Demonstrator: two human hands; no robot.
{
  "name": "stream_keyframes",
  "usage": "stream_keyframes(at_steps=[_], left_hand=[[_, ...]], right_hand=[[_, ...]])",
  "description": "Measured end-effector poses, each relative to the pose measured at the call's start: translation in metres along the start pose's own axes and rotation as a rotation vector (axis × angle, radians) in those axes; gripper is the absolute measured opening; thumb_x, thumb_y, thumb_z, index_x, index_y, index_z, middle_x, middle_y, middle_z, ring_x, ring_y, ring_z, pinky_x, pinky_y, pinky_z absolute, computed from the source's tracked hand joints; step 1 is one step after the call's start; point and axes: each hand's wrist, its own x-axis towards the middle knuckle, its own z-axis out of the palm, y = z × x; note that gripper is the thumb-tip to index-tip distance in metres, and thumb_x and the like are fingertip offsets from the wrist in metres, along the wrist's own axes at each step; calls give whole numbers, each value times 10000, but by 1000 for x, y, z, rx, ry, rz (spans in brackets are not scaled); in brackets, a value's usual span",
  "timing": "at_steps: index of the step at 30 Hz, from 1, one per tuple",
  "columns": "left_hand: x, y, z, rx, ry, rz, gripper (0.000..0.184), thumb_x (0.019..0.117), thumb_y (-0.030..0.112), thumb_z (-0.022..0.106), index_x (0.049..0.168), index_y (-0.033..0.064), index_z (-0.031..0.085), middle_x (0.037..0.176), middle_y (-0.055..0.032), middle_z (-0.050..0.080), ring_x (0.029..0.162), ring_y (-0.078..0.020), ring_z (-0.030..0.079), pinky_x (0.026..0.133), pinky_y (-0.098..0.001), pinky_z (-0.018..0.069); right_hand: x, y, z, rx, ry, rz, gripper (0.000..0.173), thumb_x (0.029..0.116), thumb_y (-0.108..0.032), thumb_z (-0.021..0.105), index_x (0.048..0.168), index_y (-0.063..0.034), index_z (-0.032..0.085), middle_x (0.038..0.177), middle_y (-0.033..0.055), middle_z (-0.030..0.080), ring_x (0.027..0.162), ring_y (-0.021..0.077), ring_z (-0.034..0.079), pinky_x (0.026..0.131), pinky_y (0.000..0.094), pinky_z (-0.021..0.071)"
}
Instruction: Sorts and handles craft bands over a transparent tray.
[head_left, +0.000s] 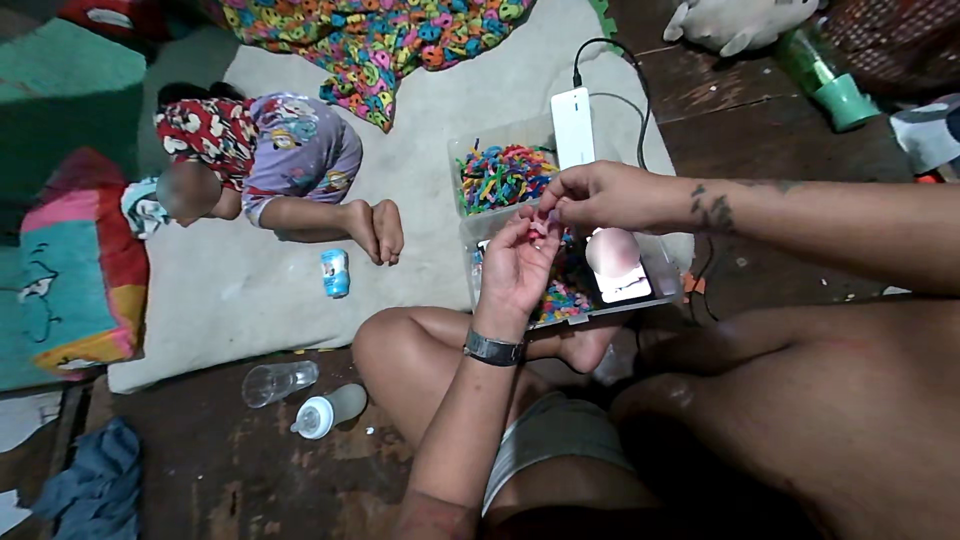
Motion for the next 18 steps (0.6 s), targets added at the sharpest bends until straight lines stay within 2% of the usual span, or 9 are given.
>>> stream_keyframes(at_steps=[3, 6, 11, 15, 18], left_hand=[[-5, -3, -1, 170, -65, 81, 187, 1043, 97, 453, 1114, 148, 618, 973, -4, 644, 825, -83, 653, 786, -222, 567], [-7, -3, 0, 272, -100, 125, 136, 1058, 147, 506, 1138, 154, 616, 965, 13, 649, 800, -50, 644, 767, -188, 559], [-9, -4, 3, 399, -68, 204, 94, 1056, 162, 542, 1079, 156, 633, 950, 29, 652, 797, -36, 642, 759, -182, 556], [-9, -7, 1, 572, -28, 288, 118, 1066, 206, 535, 1122, 145, 619, 957, 37, 652, 807, -29, 645, 762, -195, 556], [-10, -9, 2, 602, -7, 305, 128, 1076, 223, 514, 1124, 150, 608, 915, 44, 632, 754, -16, 619, 706, -176, 538]], right_hand=[[-3, -8, 0, 271, -11, 85, 139, 1049, -72, 536, 1069, -24, 666, 888, 66, 675, 738, 117, 647, 686, 262, 551], [-3, -11, 1, 346, -24, 91, 104, 1040, -56, 553, 1041, -23, 651, 866, 69, 670, 740, 121, 666, 695, 256, 574], [-4, -14, 2, 255, 8, 64, 55, 1006, -28, 605, 1060, -19, 598, 853, 69, 633, 713, 122, 639, 684, 274, 562], [-5, -16, 3, 146, 45, 26, 53, 1001, -44, 625, 1045, -16, 635, 842, 63, 634, 701, 117, 623, 682, 280, 550], [-5, -16, 4, 63, 73, -34, 49, 994, -43, 639, 1034, -22, 656, 845, 60, 641, 707, 111, 625, 689, 279, 551]])
